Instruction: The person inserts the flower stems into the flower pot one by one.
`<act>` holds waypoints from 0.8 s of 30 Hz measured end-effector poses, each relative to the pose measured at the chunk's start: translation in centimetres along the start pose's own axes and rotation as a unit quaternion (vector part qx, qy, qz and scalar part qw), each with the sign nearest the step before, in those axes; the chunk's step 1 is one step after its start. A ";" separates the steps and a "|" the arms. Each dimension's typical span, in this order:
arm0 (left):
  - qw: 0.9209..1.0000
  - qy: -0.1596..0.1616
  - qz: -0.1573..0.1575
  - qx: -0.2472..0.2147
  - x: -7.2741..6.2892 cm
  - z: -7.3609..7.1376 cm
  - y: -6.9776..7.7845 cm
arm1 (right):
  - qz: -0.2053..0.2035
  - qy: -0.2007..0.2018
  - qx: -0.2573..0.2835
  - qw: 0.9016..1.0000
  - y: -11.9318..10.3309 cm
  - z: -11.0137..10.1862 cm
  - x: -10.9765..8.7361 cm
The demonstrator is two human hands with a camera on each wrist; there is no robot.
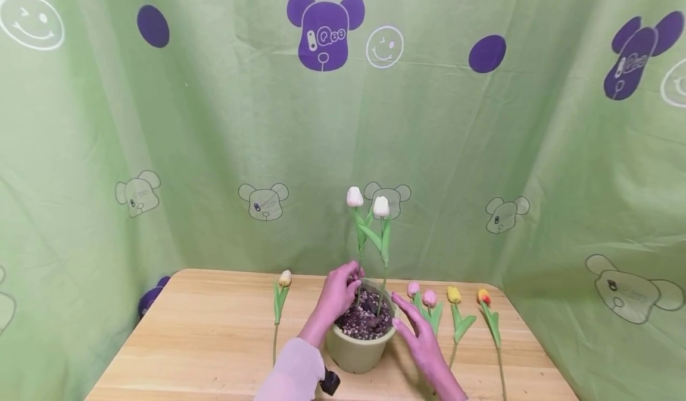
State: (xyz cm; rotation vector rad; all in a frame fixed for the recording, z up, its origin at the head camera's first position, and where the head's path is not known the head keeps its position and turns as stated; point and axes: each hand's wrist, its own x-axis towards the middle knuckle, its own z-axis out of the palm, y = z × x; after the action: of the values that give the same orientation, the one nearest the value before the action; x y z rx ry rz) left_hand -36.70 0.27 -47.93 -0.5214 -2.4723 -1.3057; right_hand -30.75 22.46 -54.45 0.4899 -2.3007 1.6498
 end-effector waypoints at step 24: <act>1.000 -0.020 -0.003 0.015 -0.1 0.1 0.1 | 0.008 0.007 0.001 1.000 0.3 0.0 0.1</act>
State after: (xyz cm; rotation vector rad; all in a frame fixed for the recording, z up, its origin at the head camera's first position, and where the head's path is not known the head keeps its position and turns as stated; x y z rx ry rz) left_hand -36.56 0.41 -47.91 -0.5380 -2.5236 -1.2717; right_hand -30.94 22.50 -54.63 0.4601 -2.3000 1.6569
